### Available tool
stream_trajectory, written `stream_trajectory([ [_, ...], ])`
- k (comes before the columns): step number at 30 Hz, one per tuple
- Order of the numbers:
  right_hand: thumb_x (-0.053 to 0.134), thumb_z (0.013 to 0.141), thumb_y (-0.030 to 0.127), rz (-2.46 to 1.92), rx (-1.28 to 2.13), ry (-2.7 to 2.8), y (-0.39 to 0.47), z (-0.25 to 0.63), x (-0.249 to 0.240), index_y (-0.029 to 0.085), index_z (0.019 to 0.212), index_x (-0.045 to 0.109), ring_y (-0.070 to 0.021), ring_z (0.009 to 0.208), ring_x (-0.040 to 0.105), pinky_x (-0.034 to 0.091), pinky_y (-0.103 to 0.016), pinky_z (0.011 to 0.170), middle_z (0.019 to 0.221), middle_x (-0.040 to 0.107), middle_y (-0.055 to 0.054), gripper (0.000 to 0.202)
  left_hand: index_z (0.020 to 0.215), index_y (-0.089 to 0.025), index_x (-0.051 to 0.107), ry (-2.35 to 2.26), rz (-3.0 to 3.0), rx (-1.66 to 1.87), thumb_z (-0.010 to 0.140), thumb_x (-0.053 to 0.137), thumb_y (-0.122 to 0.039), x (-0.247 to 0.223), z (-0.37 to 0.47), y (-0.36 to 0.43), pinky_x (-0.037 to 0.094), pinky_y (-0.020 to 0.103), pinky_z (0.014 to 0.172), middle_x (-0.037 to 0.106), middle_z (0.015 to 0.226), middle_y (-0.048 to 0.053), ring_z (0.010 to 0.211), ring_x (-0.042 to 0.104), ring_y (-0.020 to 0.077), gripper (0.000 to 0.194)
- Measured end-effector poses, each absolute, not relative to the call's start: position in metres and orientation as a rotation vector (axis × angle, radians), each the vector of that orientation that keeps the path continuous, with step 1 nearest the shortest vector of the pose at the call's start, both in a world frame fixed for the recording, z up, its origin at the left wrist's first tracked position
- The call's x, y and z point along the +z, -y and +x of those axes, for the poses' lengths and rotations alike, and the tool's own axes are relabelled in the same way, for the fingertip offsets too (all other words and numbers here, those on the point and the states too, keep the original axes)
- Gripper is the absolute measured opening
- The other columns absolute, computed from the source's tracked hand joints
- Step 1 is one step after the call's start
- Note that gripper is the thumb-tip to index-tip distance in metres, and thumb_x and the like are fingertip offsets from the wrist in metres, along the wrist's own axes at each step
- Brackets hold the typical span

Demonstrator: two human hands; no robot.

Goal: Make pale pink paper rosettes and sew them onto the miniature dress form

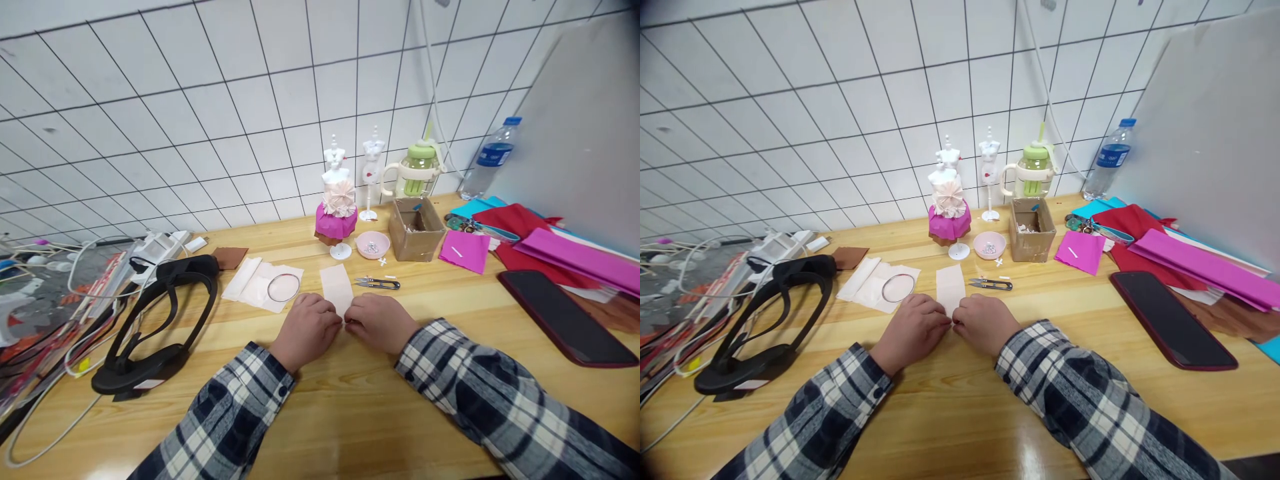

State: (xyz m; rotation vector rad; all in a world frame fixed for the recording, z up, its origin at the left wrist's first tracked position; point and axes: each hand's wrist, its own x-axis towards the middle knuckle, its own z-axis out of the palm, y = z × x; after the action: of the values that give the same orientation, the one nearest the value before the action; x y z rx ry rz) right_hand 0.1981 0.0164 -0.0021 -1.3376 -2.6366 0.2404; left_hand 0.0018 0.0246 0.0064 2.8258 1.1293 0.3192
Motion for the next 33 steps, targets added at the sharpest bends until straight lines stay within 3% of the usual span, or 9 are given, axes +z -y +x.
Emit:
stream_trajectory([
  [8, 0.049, 0.090, 0.023, -1.476, 0.200, 2.675, -0.022, 0.189, 0.006, 0.020, 0.085, 0.065, -0.0174, 0.074, 0.062, 0.035, -0.027, 0.059, 0.083, 0.067, -0.004, 0.018, 0.083, -0.020, 0.069, -1.093, 2.906, 0.299, 0.090, 0.048, -0.022, 0.004, 0.004, -0.029, 0.040, 0.038, 0.082, 0.066, 0.079, 0.005, 0.086, 0.054, 0.0205, 0.023],
  [24, 0.053, 0.090, 0.023, -1.437, 0.252, 2.541, -0.020, 0.193, -0.004, 0.020, 0.082, 0.068, -0.0169, 0.087, 0.056, 0.038, -0.027, 0.072, 0.091, 0.064, -0.004, 0.017, 0.090, -0.019, 0.071, -1.148, 2.844, 0.274, 0.094, 0.044, -0.024, 0.001, 0.005, -0.025, 0.043, 0.038, 0.079, 0.067, 0.077, 0.007, 0.082, 0.055, 0.0211, 0.028],
  [33, 0.051, 0.091, 0.023, -1.512, 0.301, 2.544, -0.019, 0.192, -0.005, 0.022, 0.093, 0.066, -0.0165, 0.083, 0.060, 0.037, -0.026, 0.067, 0.087, 0.067, -0.003, 0.015, 0.088, -0.020, 0.071, -1.144, 2.804, 0.318, 0.092, 0.047, -0.022, 0.001, 0.004, -0.025, 0.044, 0.037, 0.079, 0.067, 0.080, 0.006, 0.083, 0.056, 0.0209, 0.025],
])
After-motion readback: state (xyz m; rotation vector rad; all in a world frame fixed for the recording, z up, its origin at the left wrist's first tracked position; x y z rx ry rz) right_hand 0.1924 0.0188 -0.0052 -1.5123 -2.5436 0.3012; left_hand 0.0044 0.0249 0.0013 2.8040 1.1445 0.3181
